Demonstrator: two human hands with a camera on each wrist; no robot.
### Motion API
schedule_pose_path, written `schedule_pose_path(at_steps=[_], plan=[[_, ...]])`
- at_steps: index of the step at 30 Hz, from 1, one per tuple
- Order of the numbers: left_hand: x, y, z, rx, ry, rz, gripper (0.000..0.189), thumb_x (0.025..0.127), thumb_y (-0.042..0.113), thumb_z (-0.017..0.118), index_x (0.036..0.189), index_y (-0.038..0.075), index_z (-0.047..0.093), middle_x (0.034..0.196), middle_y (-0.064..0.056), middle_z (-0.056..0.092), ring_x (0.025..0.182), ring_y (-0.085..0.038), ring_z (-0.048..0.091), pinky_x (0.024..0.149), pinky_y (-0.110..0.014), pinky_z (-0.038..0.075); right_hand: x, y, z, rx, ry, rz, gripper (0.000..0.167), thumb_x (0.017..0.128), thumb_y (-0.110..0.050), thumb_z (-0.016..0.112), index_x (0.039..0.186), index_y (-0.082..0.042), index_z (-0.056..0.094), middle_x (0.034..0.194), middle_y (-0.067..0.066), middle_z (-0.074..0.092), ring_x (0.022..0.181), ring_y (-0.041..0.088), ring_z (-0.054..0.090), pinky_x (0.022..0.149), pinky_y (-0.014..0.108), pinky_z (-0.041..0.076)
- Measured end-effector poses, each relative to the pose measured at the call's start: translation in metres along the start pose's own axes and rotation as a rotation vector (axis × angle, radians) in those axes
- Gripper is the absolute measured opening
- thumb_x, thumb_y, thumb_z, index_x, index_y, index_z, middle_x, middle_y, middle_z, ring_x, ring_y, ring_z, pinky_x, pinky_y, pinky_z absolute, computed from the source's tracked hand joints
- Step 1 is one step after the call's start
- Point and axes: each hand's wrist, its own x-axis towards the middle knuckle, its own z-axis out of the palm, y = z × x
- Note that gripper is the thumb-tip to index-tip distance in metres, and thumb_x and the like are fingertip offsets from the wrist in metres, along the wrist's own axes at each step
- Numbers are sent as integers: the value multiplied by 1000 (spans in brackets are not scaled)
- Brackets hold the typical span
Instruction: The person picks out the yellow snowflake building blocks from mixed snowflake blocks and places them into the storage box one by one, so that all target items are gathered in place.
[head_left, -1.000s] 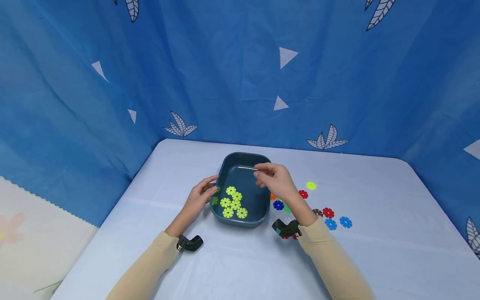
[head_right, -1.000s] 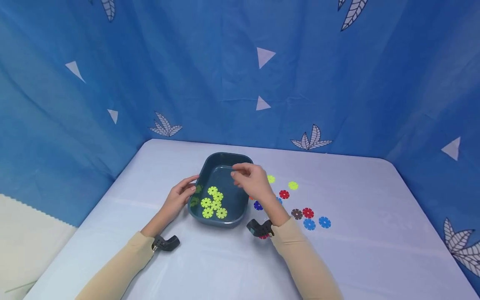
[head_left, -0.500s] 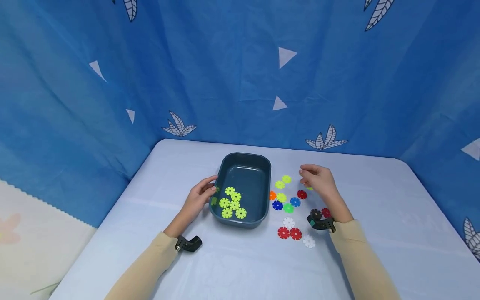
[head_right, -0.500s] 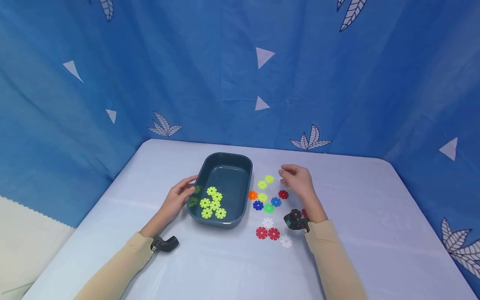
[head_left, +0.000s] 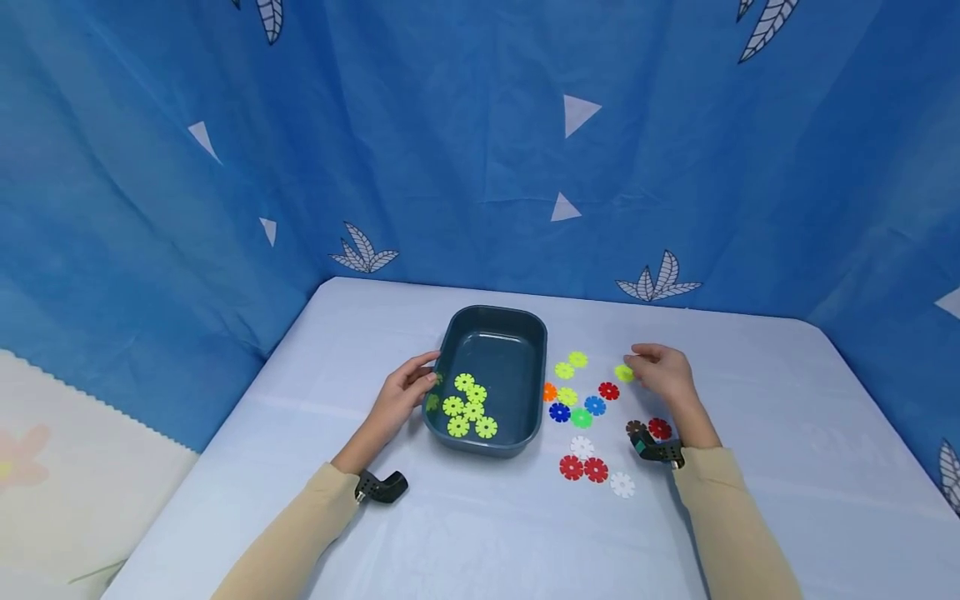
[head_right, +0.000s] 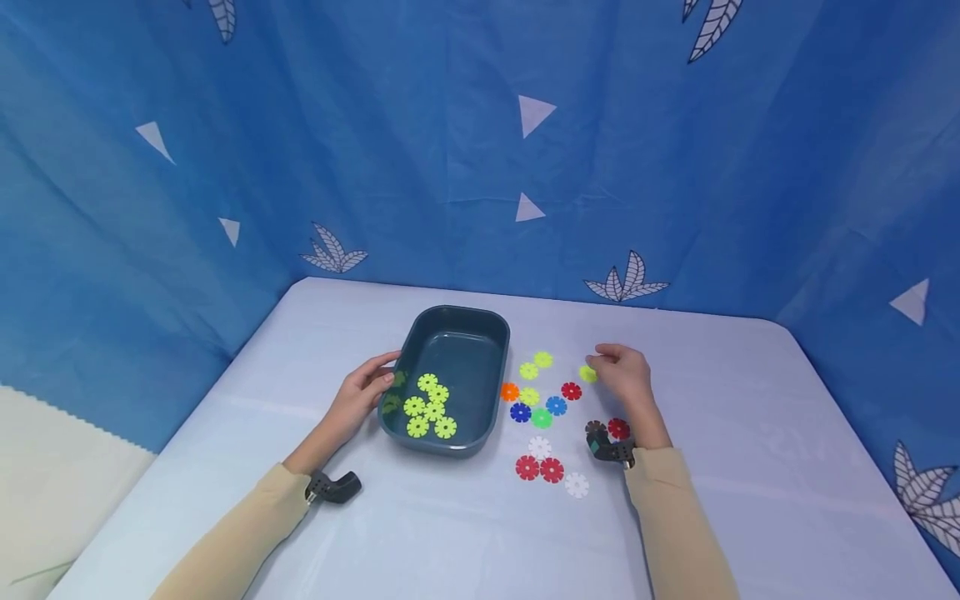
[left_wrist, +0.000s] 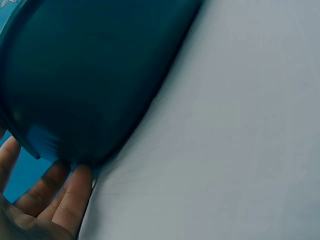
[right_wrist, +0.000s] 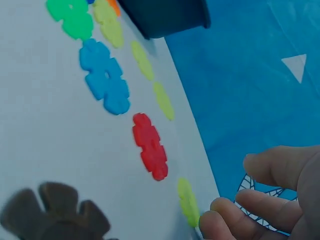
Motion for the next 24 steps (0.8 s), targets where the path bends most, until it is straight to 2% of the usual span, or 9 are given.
schedule_pose_path(at_steps=[3,7,15,18,24], plan=[[1,0,1,4,2,-10,44,105,24,57,149,19,52,140,-18,60,121,-27,61,87,-25,58,1,4,0,-24,4,-6,54,103,-30,56,145,3,51,137,27,59,98,25,62,72,20,51],[0,1,1,1,3,-6,44,105,24,57,149,19,52,141,-18,59,123,-29,60,88,-25,58,3,7,0,-23,15,-8,54,102,-30,57,144,3,52,133,27,61,94,24,62,70,18,50],[-2,3,0,5,2,-4,44,105,23,56,149,17,51,141,-19,59,123,-29,60,88,-25,58,6,10,-1,-36,17,-4,54,101,-30,59,143,4,53,134,28,61,98,26,64,70,18,51],[-2,4,0,10,9,-7,44,105,22,56,149,17,52,139,-19,60,120,-27,61,88,-25,58,5,11,1,-67,27,-12,54,99,-28,64,140,5,55,131,27,61,101,29,62,73,22,52],[-2,4,1,23,18,-7,44,105,21,56,149,16,52,137,-20,60,118,-22,62,88,-26,58,3,12,7,-171,21,-56,56,90,-20,75,136,9,58,124,27,62,105,35,55,86,41,53]])
